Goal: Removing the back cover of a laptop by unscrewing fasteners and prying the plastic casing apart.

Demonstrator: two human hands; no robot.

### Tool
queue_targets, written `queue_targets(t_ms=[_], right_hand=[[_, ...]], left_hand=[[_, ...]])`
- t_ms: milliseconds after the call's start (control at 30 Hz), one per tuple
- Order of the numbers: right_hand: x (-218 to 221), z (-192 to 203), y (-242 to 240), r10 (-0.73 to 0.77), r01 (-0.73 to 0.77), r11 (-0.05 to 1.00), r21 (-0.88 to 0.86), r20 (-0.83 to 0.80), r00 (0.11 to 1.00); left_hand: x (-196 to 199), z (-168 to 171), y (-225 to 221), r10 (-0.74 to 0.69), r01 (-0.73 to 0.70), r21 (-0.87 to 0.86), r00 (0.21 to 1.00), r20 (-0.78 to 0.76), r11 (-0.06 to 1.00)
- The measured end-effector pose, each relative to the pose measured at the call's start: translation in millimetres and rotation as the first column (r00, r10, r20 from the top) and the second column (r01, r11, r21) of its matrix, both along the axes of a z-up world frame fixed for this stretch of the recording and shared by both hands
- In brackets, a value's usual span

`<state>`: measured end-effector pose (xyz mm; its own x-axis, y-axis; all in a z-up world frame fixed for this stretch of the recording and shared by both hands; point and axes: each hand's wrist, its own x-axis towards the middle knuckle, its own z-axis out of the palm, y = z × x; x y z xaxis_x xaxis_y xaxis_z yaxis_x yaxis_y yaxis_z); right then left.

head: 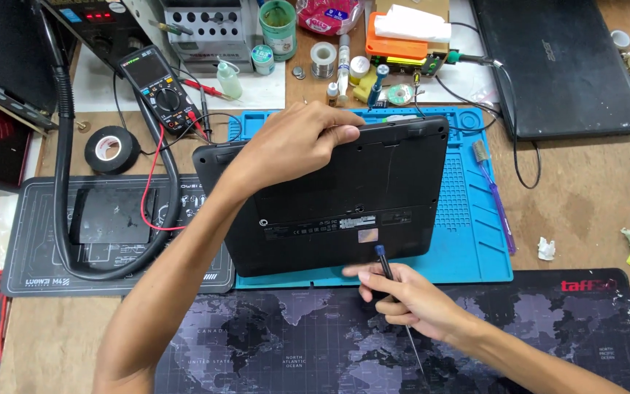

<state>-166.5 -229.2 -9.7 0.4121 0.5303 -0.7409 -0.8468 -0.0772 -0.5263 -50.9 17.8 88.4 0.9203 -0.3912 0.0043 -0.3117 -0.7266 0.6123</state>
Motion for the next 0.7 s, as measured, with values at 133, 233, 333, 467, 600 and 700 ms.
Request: queue_targets(t_ms=[133,233,333,467,600,700], right_hand=[[2.4,12.0,-10.6,0.218,-0.218,0.976,-0.016,0.077,0.973],[7.5,33.0,-19.6,0.364,-0.360,0.931,-0.056,0.149,0.919],[16.9,56.8,-29.2,0.406,-0.374,0.912,-0.169,0.236,0.883],[32.2,90.6,-41.3,0.446,-0.185,0.895,-0.406,0.787,0.426],[51.9,115.3,-40.8,0.435,0.102,0.882,-0.460,0.878,0.201],[61.0,115.5,-27.0,0.254,0.208,0.946,-0.248,0.967,0.001]], left_hand=[[0.1,-1.4,-4.1,0.026,-0.025,0.042,0.999,-0.027,0.999],[12.9,-22.6,0.1,-0.016,0.021,0.051,0.996,-0.083,0.998],[23.4,-51.8,2.7,-0.216,0.191,-0.137,0.956,-0.197,0.972],[28.3,-78.4,-4.4,-0.327,0.282,-0.189,0.901,-0.284,0.941],[32.8,-93.0,-2.3,-0.298,0.232,-0.215,0.884,-0.360,0.949],[37.8,-103.8,3.3,-0.307,0.229,-0.235,0.871,-0.384,0.945]])
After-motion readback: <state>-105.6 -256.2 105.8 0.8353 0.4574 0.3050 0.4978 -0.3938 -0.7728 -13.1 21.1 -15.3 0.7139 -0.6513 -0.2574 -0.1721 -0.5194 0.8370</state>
